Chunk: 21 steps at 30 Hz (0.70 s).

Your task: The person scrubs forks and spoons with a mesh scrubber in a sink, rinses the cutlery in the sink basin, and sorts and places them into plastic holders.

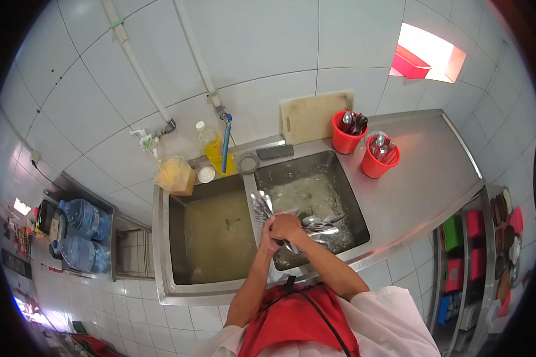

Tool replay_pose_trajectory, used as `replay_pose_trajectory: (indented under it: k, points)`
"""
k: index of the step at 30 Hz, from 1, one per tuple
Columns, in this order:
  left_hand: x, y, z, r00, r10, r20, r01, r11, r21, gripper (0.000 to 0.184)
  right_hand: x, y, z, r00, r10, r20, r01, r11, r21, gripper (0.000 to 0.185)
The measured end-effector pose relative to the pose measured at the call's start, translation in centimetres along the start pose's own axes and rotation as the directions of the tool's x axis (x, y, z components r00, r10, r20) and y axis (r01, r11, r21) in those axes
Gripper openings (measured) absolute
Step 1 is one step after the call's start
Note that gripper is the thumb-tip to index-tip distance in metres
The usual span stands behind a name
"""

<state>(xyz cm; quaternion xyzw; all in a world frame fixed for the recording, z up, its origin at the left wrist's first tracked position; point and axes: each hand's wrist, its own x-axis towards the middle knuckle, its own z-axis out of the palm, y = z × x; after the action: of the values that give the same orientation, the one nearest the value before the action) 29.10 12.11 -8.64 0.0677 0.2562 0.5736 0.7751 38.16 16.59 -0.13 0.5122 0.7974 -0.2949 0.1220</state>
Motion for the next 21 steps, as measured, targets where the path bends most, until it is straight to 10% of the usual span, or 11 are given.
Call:
replay_pose_trajectory:
  k: [11, 13, 19, 21]
  points:
    - [1.4, 1.1, -2.8, 0.948, 0.189, -0.255, -0.210, 0.976, -0.059, 0.023, -0.1, 1.1, 4.3, 0.964, -0.043, -0.262, 0.039, 0.999, -0.021, 0.075]
    - [1.8, 1.7, -3.1, 0.948, 0.200, -0.250, -0.237, 0.963, -0.128, 0.023, -0.1, 3.9, 2.2, 0.917, -0.242, -0.316, 0.369, 0.813, 0.450, 0.078]
    - [2.6, 2.4, -2.5, 0.941, 0.217, -0.259, -0.248, 0.964, -0.094, 0.019, -0.1, 6.6, 2.4, 0.984, -0.179, 0.003, 0.155, 0.858, 0.490, 0.066]
    - [2.4, 3.0, -2.0, 0.911, 0.262, -0.317, -0.298, 0.952, -0.071, 0.017, -1.5, 6.2, 2.6, 0.992, -0.118, -0.048, 0.111, 0.616, 0.780, 0.062]
